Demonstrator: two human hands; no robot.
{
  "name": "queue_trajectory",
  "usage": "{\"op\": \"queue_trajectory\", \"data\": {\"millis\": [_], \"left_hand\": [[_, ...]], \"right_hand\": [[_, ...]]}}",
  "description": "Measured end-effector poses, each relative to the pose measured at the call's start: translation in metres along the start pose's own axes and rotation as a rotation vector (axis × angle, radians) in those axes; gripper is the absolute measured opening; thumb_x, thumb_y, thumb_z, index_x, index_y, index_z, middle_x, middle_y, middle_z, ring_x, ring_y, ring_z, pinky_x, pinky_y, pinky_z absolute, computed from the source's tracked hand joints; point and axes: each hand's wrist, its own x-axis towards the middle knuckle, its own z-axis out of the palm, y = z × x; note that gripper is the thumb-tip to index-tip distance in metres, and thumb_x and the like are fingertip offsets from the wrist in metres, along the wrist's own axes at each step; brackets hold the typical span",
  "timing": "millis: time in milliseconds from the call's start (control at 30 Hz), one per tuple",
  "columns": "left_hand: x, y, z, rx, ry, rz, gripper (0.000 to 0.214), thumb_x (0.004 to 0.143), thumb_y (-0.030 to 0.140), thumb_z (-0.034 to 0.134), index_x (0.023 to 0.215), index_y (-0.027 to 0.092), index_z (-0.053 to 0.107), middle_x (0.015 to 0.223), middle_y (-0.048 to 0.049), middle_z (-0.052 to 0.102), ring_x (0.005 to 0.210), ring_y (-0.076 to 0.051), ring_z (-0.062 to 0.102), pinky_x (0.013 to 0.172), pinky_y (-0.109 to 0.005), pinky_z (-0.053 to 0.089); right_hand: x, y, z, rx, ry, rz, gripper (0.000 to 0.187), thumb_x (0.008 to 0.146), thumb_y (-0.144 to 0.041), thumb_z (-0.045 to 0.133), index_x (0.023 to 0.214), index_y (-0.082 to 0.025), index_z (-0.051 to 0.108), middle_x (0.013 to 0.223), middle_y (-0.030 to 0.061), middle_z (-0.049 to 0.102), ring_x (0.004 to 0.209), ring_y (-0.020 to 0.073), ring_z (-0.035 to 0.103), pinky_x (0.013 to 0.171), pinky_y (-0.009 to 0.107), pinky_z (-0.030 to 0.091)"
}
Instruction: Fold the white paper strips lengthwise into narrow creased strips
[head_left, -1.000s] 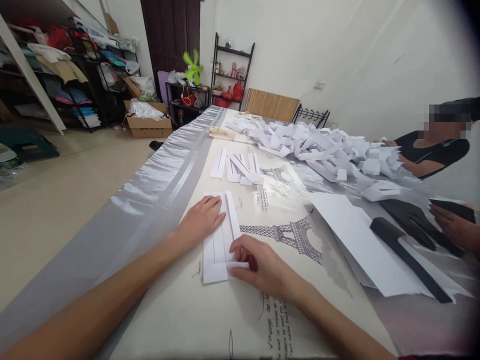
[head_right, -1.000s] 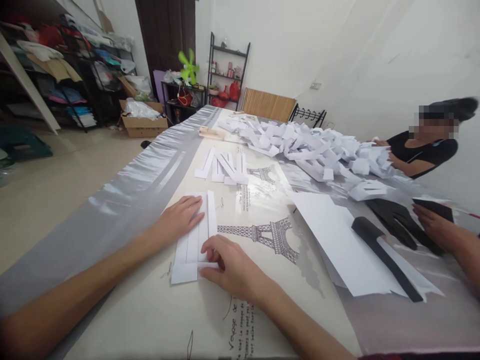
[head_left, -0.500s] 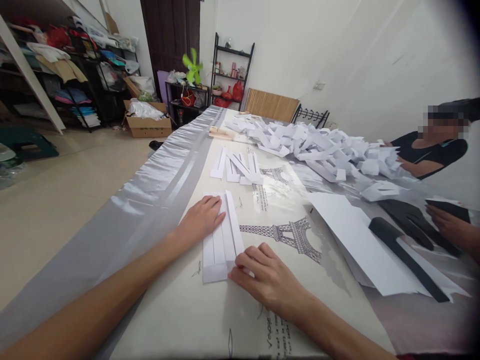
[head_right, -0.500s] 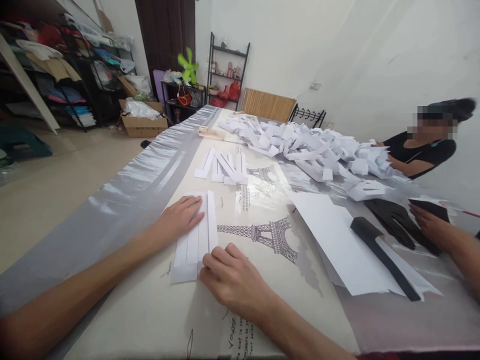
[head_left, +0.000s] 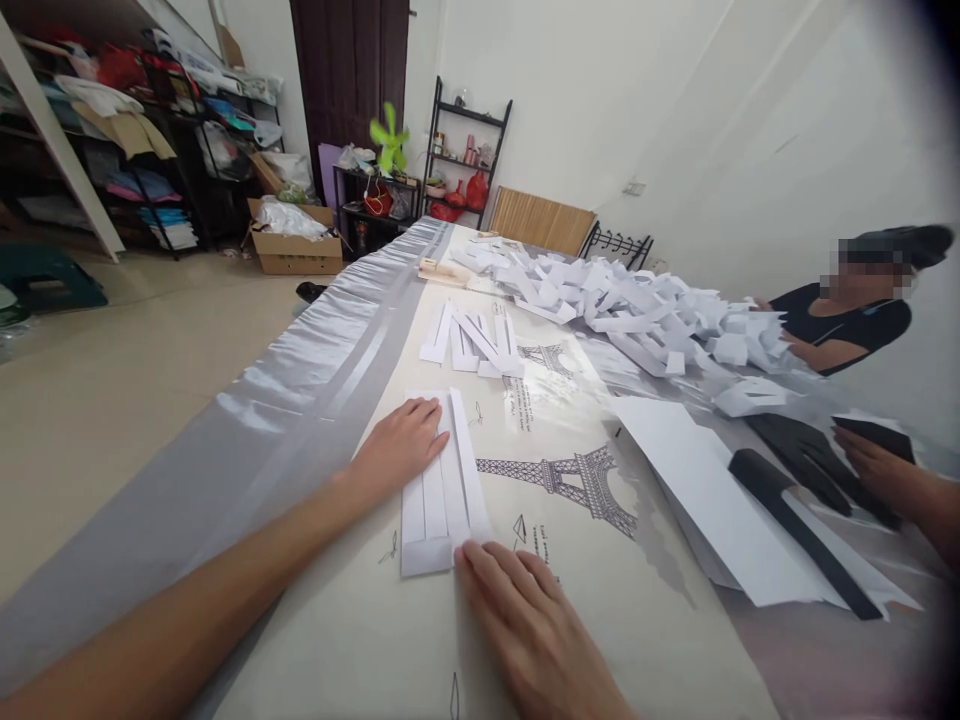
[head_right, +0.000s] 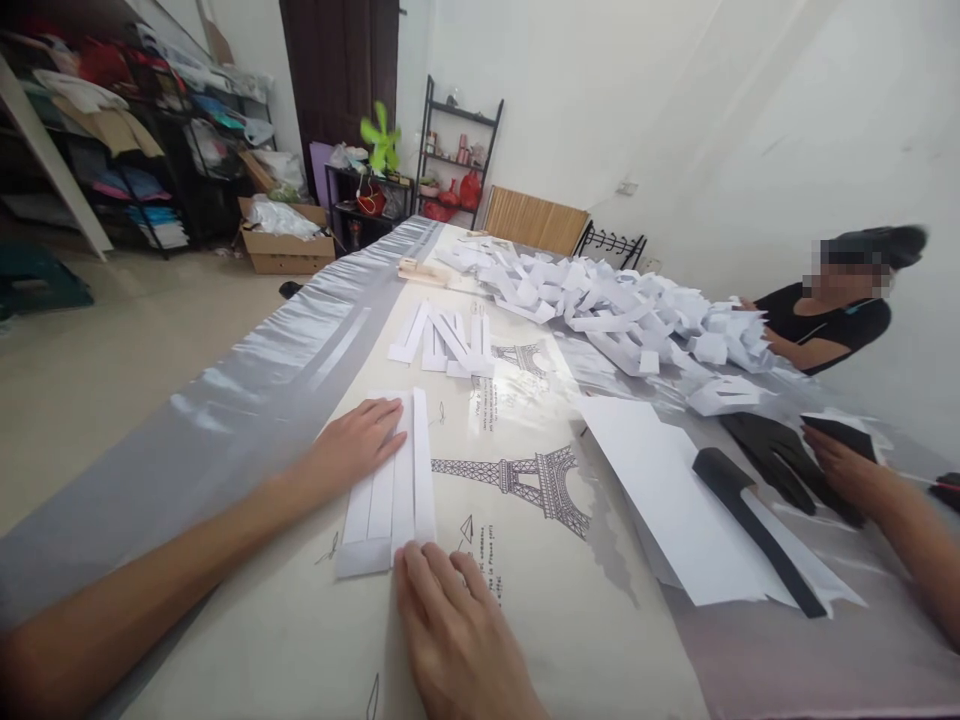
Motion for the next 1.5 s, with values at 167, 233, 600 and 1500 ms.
{"op": "queue_trajectory", "data": {"millis": [167,233,600,1500], "left_hand": [[0.001,0.006,-0.005,-0.008,0.066,-0.026,0.034,0.103,0.024,0.047,0.134,0.011,0.052,0.141,-0.0179,0.056,0.132,-0.031,0.052,0.110,-0.044,0.045],[0.002,0.010,-0.011,-0.021,0.105,0.010,0.034,0.102,0.018,0.047,0.134,0.011,0.053,0.145,-0.0185,0.052,0.138,-0.032,0.047,0.114,-0.048,0.041],[-0.014,0.011,-0.040,-0.662,-0.314,0.452,0.040,0.100,0.037,0.063,0.140,0.037,0.059,0.152,0.0011,0.052,0.144,-0.021,0.046,0.117,-0.037,0.042],[-0.011,-0.002,-0.039,-0.696,-0.539,0.367,0.056,0.096,0.052,0.064,0.149,0.041,0.048,0.165,0.0007,0.032,0.152,-0.027,0.030,0.124,-0.048,0.028]], "right_hand": [[-0.003,0.006,-0.002,0.062,-0.060,0.013,0.045,0.099,-0.016,0.044,0.142,-0.005,0.051,0.133,0.0170,0.067,0.119,0.0288,0.062,0.095,0.041,0.052],[-0.002,0.007,-0.002,0.085,-0.049,0.028,0.045,0.098,-0.013,0.044,0.142,-0.006,0.051,0.132,0.0163,0.067,0.118,0.0277,0.063,0.095,0.041,0.053],[-0.015,0.005,0.004,0.124,-0.071,0.057,0.059,0.090,-0.003,0.046,0.149,-0.007,0.045,0.147,0.0149,0.057,0.132,0.0277,0.057,0.104,0.044,0.053],[0.036,0.070,-0.019,0.237,-0.244,-0.204,0.026,0.105,-0.019,0.047,0.123,-0.021,0.065,0.081,-0.0023,0.074,0.069,0.0143,0.062,0.078,0.029,0.051]]}}
